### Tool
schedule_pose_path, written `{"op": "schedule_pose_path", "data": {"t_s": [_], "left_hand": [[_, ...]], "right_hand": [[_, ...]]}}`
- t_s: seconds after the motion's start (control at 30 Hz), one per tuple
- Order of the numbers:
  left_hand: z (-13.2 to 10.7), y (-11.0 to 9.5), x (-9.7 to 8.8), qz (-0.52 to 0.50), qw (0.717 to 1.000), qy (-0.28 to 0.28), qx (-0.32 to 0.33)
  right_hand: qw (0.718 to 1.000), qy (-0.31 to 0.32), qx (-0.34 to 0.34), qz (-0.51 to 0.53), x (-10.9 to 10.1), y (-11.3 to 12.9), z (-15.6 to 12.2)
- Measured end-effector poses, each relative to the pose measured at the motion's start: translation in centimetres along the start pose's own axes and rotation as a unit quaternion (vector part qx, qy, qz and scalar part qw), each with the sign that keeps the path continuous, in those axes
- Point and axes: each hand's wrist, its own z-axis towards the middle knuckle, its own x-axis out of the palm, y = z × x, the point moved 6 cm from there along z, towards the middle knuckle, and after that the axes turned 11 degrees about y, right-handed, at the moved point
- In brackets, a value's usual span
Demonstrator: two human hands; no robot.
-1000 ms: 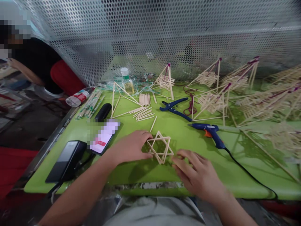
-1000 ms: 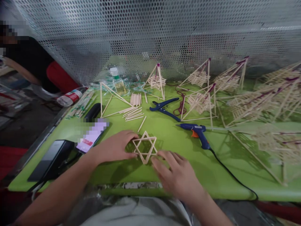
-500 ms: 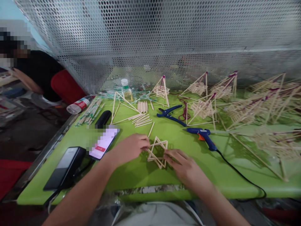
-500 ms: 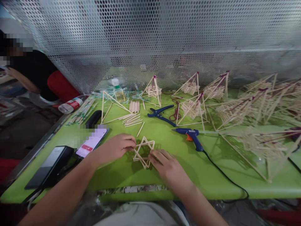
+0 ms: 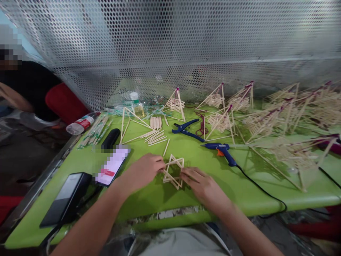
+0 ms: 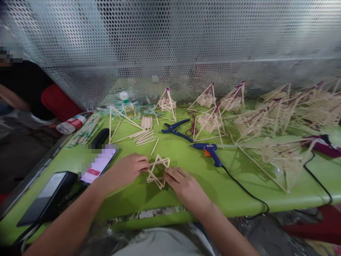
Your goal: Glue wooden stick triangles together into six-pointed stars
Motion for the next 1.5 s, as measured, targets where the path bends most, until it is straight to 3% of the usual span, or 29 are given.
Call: {"op": "schedule_pose_path", "data": {"t_s": [0.17,0.3,0.37,0.43,0.47,0.53,0.63,0.73,0.9,1.03,1.1,1.17,1.23,1.37,1.5], "left_hand": [[0.2,0.2,0.2,0.026,1.000,-0.003,0.001],[0.4,0.2,0.3,0.036,0.999,-0.008,0.005],[0.5,0.0,0.2,0.040,0.999,-0.002,0.006],[0.5,-0.3,0.2,0.046,0.999,0.006,0.005],[0.5,-0.4,0.2,0.049,0.999,0.009,0.004],[0.4,-0.6,0.1,0.051,0.999,0.013,0.002],[0.4,-0.8,0.1,0.030,0.999,0.010,0.007],[0.4,-0.7,0.1,0.004,1.000,0.002,0.010],[0.5,-0.8,0.2,0.023,0.999,0.027,-0.007],[0.4,-1.3,-0.1,0.044,0.998,0.046,-0.005],[0.4,-1.4,-0.2,0.049,0.997,0.053,-0.009],[0.3,-1.3,-0.3,0.045,0.997,0.055,-0.012],[0.2,-1.3,-0.3,0.044,0.998,0.054,-0.009],[0.0,-1.3,-0.2,0.073,0.995,0.063,-0.007],[-0.6,-1.4,0.0,0.085,0.995,0.054,-0.003]], "right_hand": [[0.999,-0.015,0.029,-0.025,0.1,-0.7,-0.6],[0.977,-0.076,0.186,-0.072,-3.2,-5.2,-2.7],[0.940,-0.087,0.316,-0.095,-5.4,-8.6,-4.2],[0.859,0.018,0.503,-0.096,-6.1,-12.4,-5.9],[0.829,0.078,0.549,-0.074,-5.9,-13.8,-6.5],[0.797,0.137,0.587,-0.044,-5.7,-15.6,-7.1],[0.790,0.142,0.596,-0.009,-5.2,-17.1,-7.6],[0.798,0.098,0.593,0.036,-4.9,-17.4,-8.5],[0.823,-0.026,0.534,0.191,-5.8,-15.3,-9.1],[0.819,-0.107,0.460,0.325,-7.1,-13.3,-7.0],[0.799,-0.098,0.431,0.409,-7.0,-12.9,-5.0],[0.752,-0.051,0.396,0.524,-6.2,-12.5,-2.8],[0.732,-0.021,0.367,0.574,-5.5,-12.4,-0.7],[0.749,0.020,0.313,0.583,-3.9,-12.7,2.1],[0.766,0.033,0.305,0.565,-2.3,-13.0,2.8]]}}
